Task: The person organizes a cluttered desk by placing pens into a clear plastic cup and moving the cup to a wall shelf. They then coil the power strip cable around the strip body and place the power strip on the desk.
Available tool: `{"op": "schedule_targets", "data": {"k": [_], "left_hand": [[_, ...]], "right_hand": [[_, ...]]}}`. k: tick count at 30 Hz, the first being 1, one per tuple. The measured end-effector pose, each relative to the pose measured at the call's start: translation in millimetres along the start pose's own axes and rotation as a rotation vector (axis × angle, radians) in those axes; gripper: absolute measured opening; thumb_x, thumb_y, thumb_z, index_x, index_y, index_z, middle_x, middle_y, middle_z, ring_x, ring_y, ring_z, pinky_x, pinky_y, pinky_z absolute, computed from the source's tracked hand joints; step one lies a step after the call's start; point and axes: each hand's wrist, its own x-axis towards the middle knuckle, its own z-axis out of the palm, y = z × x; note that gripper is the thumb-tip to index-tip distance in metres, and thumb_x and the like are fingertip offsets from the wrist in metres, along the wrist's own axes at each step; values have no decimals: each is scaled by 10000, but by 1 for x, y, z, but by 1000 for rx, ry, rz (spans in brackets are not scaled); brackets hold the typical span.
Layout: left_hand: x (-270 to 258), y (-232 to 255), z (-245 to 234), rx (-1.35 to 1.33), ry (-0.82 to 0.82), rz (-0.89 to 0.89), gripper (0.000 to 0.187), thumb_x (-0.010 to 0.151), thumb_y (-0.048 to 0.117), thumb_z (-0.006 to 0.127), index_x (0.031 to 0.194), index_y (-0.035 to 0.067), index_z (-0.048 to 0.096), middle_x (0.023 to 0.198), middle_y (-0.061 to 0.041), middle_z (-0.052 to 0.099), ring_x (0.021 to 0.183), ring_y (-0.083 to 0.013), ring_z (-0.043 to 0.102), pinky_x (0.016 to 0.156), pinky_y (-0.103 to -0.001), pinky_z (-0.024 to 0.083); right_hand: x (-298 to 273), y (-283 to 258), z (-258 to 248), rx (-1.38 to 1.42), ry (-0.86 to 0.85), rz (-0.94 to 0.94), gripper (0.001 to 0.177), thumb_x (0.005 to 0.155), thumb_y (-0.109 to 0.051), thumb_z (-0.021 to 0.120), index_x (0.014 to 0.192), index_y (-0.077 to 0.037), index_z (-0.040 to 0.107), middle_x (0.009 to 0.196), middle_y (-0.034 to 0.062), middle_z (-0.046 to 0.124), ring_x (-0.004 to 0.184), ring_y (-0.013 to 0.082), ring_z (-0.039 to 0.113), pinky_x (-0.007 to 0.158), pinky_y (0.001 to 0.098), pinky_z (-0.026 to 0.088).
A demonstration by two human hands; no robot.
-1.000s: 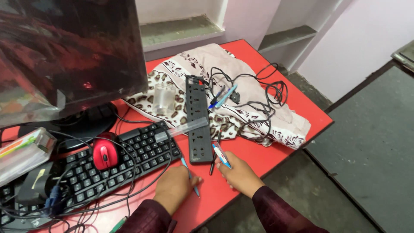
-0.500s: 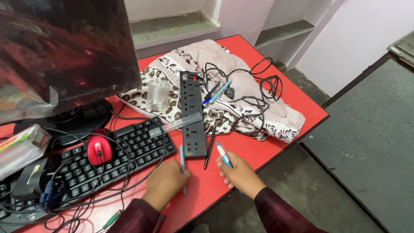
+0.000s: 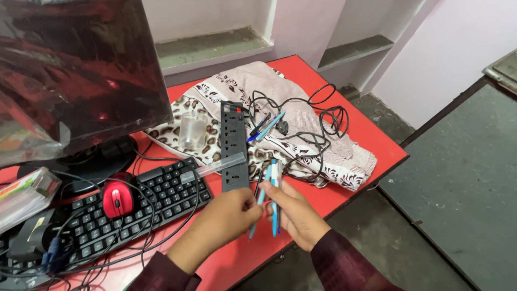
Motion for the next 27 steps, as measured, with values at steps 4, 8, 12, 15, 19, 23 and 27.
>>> {"op": "schedule_targets", "data": {"k": [4,8,12,15,19,23,27], "left_hand": [[6,6,3,40,-37,-54,319,901,371,630,933,62,702,731,-115,739,682,-261,733,667,-394,561],[17,-6,-13,130,77,-45,312,916,371,613,997,89,720,824,-147,747,797,-335,726,721,-444,555],[30,-29,-44,155,161,-42,297,909,327,587,1036,93,718,897,-164,761,868,-362,739,775,-453,566],[36,-42,-66,153,250,-1,288,913,304,592,1031,76,722,917,-185,748,901,-385,704,779,-473,537],[51,-51,-90,80,254,-41,273,915,269,587,1044,61,707,868,-183,752,840,-353,726,778,-443,545],[63,-54,-105,39,205,-119,261,924,264,582,1037,65,707,844,-170,770,798,-332,748,770,-433,557],[75,-62,-112,63,270,-68,261,913,258,596,1063,80,714,873,-183,755,838,-342,734,774,-439,547]], "right_hand": [[9,3,2,-34,45,-4,302,987,-284,577,1226,-102,550,1015,31,650,854,98,630,769,295,549],[32,16,-9,-142,333,37,267,964,-264,553,1183,-121,502,978,56,664,780,134,659,708,338,579],[48,35,-26,-138,520,50,219,934,-223,609,1108,-132,513,840,7,528,630,115,511,595,342,549],[56,45,-35,-104,536,143,262,930,-278,682,1046,-116,512,752,-20,448,575,92,419,557,298,502],[65,50,-34,-56,543,155,276,929,-286,712,992,-118,503,724,-34,407,562,86,396,543,289,482],[76,50,-26,-95,543,183,257,914,-305,708,1047,-112,602,723,-47,414,570,79,401,546,286,461],[87,58,-24,-240,560,217,298,891,-345,697,1082,-123,644,733,-62,437,593,82,418,591,298,482]]}}
